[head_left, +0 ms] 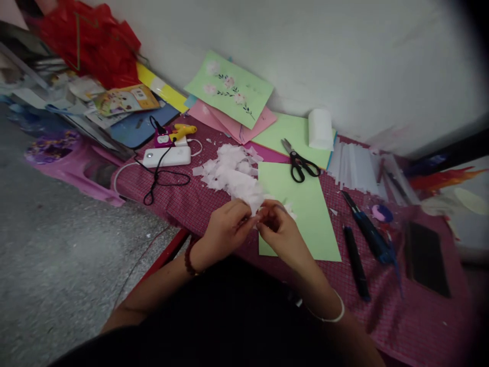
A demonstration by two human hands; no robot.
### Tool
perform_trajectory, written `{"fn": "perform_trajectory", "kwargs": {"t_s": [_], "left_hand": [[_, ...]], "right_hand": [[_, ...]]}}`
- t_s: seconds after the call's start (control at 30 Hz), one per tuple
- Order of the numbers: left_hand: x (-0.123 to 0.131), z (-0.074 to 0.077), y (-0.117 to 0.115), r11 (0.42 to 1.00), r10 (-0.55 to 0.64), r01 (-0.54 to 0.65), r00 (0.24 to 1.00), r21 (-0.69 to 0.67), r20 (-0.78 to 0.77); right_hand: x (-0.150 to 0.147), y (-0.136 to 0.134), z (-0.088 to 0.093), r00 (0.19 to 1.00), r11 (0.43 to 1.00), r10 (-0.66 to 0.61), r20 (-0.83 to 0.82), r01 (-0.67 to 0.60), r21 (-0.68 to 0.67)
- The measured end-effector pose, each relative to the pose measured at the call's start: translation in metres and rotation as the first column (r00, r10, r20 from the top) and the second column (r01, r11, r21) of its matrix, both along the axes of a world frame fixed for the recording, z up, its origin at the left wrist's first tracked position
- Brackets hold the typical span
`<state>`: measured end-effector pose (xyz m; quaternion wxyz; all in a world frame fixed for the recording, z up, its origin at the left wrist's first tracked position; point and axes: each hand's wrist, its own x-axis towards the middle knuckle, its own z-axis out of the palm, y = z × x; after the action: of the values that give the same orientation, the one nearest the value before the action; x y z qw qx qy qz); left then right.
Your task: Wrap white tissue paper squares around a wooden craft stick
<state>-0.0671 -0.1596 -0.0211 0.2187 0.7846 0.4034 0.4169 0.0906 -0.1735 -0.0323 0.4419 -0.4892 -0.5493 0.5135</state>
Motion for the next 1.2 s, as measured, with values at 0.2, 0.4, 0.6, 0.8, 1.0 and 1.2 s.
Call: {"fn": "perform_trajectory", "kwargs": {"t_s": [0.2, 0.4, 0.6, 0.8, 1.0, 1.2], "left_hand": [[-0.006, -0.017, 0.008, 0.913, 0.084, 0.002, 0.978, -0.407, 0.193], [-0.005, -0.016, 0.012, 0.862, 0.067, 0.095, 0.952, -0.497, 0.298], [-0.007, -0.015, 0.005, 0.831, 0.148, 0.115, 0.898, -0.544, 0.415], [-0.008, -0.008, -0.011, 0.815, -0.040, 0.128, 0.985, -0.565, 0.166], [-0.008, -0.007, -0.013, 0.706, -0.064, 0.140, 0.989, -0.694, 0.134], [-0.003, -0.005, -0.012, 0.786, -0.173, 0.095, 0.983, -0.611, -0.069]], "right_hand": [[0.004, -0.001, 0.004, 1.000, 0.999, -0.009, 0.015, 0.010, -0.042], [-0.004, 0.001, 0.003, 0.981, 0.980, 0.168, 0.101, -0.155, -0.128], [-0.010, 0.001, -0.008, 0.996, 0.979, 0.078, 0.048, -0.068, -0.193], [-0.007, 0.000, -0.017, 0.989, 0.946, -0.005, -0.146, -0.043, -0.322], [-0.003, -0.006, -0.026, 0.949, 0.886, -0.008, -0.314, -0.139, -0.442], [0.000, -0.005, -0.021, 0.978, 0.902, 0.028, -0.205, -0.113, -0.417]]}}
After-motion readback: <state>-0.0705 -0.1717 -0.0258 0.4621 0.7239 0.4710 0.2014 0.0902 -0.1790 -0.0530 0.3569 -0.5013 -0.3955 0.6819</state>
